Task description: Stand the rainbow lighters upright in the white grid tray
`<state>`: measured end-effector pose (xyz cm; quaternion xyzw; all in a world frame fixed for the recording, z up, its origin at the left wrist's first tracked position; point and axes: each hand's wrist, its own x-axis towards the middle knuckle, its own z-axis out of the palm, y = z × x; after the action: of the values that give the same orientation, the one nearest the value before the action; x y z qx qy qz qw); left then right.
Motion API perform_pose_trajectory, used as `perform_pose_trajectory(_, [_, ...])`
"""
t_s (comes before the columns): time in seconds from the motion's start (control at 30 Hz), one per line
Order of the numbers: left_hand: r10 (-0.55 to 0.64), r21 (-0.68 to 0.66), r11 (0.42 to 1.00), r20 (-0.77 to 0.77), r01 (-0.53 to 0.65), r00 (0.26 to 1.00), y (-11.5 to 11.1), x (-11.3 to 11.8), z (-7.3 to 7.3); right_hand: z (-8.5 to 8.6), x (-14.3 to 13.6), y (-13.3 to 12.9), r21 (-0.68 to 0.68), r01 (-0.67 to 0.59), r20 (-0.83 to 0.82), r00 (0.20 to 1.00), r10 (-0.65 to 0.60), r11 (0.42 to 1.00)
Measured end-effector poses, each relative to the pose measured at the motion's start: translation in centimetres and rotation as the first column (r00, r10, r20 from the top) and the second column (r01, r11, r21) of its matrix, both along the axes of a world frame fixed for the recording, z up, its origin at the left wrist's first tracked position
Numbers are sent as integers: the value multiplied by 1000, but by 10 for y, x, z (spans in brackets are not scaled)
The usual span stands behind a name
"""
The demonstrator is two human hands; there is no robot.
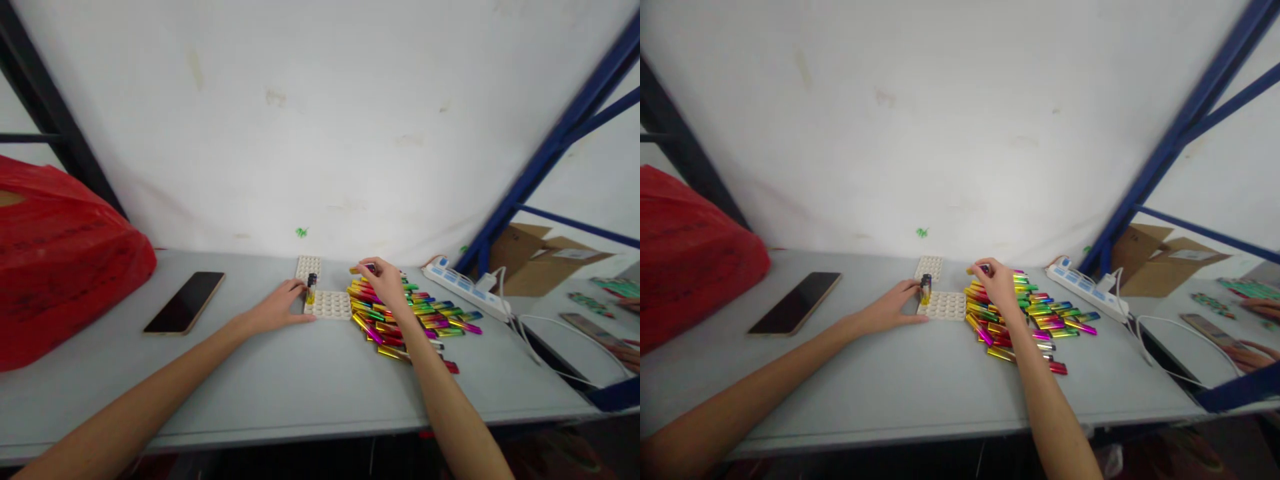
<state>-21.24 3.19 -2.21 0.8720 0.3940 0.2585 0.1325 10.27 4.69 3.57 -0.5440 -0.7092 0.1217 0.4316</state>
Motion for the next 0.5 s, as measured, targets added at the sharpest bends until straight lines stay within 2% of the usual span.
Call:
perform_pose_trajectory(0.07, [1,-5,1000,-6,-1,1000,-1,0,1,-4,-14,-4,-55,-100,-136,986,92,993])
perform_pose_trajectory(0.13, [-3,-17,1000,-11,3,1000,-2,0,3,-8,-29,-11,-129,-240,-267,943,199,962])
perform_pose_trajectory(0.23, [-18,-20,1000,5,18,1000,-3,1,4,-11,-50,-23,-225,-484,-465,816,343,846])
perform_pose_trajectory(0.3, [-25,-11,1000,16,25,1000,-4,2,4,-13,-60,-30,-276,-556,-542,764,351,784])
perform_pose_trajectory(0.37, [-31,-3,1000,17,31,999,-4,2,4,-16,-69,-34,-311,-521,-535,787,307,795])
perform_pose_trajectory(0.5, [-38,12,999,15,38,999,-3,2,2,-25,-80,-36,-235,-324,-344,909,233,917])
